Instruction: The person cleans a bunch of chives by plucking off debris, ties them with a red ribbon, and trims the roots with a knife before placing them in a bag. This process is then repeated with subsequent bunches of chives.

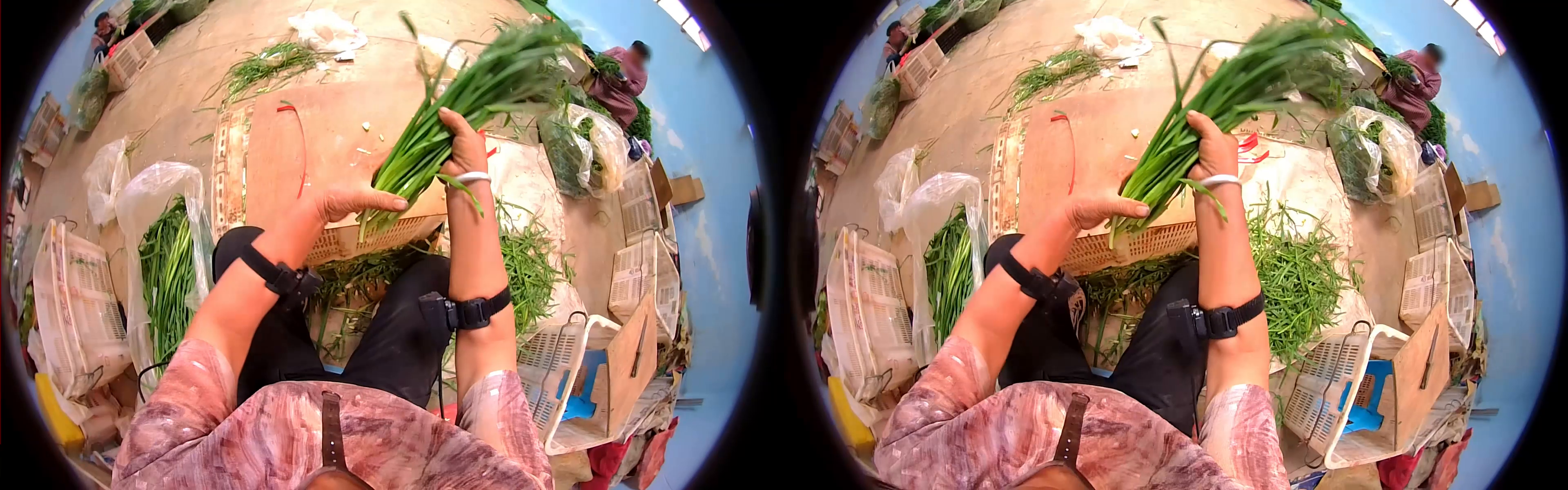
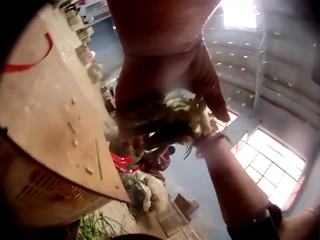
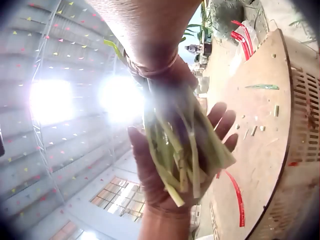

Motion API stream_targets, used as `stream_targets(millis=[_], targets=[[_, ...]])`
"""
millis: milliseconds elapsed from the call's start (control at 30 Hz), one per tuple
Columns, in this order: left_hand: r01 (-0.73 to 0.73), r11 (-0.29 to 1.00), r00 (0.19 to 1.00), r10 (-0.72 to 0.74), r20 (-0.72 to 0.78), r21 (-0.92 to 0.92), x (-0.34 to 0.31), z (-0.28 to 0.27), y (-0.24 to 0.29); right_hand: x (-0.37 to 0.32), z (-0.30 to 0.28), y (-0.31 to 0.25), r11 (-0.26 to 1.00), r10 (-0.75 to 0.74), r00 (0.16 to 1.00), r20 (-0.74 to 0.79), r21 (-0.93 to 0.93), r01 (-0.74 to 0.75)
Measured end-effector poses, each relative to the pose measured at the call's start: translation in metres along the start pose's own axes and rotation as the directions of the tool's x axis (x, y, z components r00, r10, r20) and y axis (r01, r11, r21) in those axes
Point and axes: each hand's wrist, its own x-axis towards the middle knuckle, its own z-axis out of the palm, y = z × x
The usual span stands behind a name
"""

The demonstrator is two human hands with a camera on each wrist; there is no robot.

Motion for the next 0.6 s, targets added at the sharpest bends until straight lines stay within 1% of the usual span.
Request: stream_targets(millis=[33,67,100,133,167,200,233,267,300,333,400,433,467,500,533,567,600], targets=[[0.061,0.938,0.998,-0.06,0.014,-0.342,-0.003,0.003,-0.012,0.004,0.003,0.003,0.993,0.053,0.998,-0.02,-0.1,-0.054],[0.067,0.935,0.998,-0.069,0.009,-0.35,-0.007,0.007,-0.024,0.015,0.001,0.012,0.979,0.085,0.995,-0.043,-0.18,-0.092],[0.09,0.83,0.995,-0.103,0.007,-0.55,-0.012,0.014,-0.035,0.021,-0.001,0.022,0.939,0.107,0.991,-0.08,-0.319,-0.128],[0.104,0.681,0.991,-0.136,0.014,-0.725,-0.014,0.021,-0.047,0.026,-0.006,0.034,0.877,0.124,0.985,-0.122,-0.452,-0.166],[0.107,0.55,0.986,-0.164,0.018,-0.828,-0.014,0.028,-0.064,0.03,-0.014,0.05,0.87,0.254,0.96,-0.12,-0.405,-0.281],[0.11,0.545,0.986,-0.165,0.022,-0.832,-0.015,0.031,-0.08,0.018,-0.015,0.061,0.797,0.057,0.996,-0.064,-0.598,-0.084],[0.11,0.357,0.984,-0.168,0.052,-0.928,-0.017,0.035,-0.095,0.027,-0.025,0.066,0.571,0.034,0.99,-0.14,-0.81,-0.134],[0.107,0.15,0.982,-0.168,0.082,-0.983,-0.019,0.037,-0.11,0.033,-0.036,0.073,0.29,-0.005,0.979,-0.206,-0.937,-0.196],[0.073,0.082,0.99,-0.126,0.062,-0.994,-0.021,0.039,-0.114,0.022,-0.038,0.075,0.379,0.037,0.983,-0.179,-0.908,-0.179],[0.071,0.073,0.989,-0.135,0.061,-0.995,-0.025,0.041,-0.118,0.023,-0.046,0.078,0.377,0.046,0.981,-0.187,-0.906,-0.191],[0.034,0.124,0.997,-0.074,0.025,-0.992,-0.024,0.043,-0.118,0.033,-0.061,0.072,0.394,0.083,0.973,-0.216,-0.89,-0.231],[0.042,0.11,0.996,-0.082,0.033,-0.993,-0.023,0.043,-0.12,0.018,-0.049,0.054,0.386,0.155,0.945,-0.287,-0.863,-0.326],[0.046,0.105,0.996,-0.079,0.038,-0.993,-0.022,0.044,-0.121,0.013,-0.06,0.048,0.383,0.15,0.945,-0.292,-0.864,-0.328],[0.056,0.107,0.995,-0.093,0.046,-0.993,-0.021,0.046,-0.119,0.011,-0.075,0.043,0.034,-0.245,0.964,0.098,-0.993,0.11],[0.064,0.108,0.993,-0.11,0.052,-0.992,-0.021,0.046,-0.118,0.002,-0.078,0.037,-0.435,-0.414,0.715,0.563,-0.812,0.388],[0.079,0.116,0.991,-0.119,0.065,-0.99,-0.02,0.047,-0.12,-0.009,-0.084,0.03,-0.217,-0.357,0.801,0.48,-0.877,0.429],[0.073,0.107,0.991,-0.121,0.06,-0.992,-0.019,0.048,-0.12,-0.03,-0.075,0.02,0.014,-0.269,0.874,0.405,-0.906,0.424]])
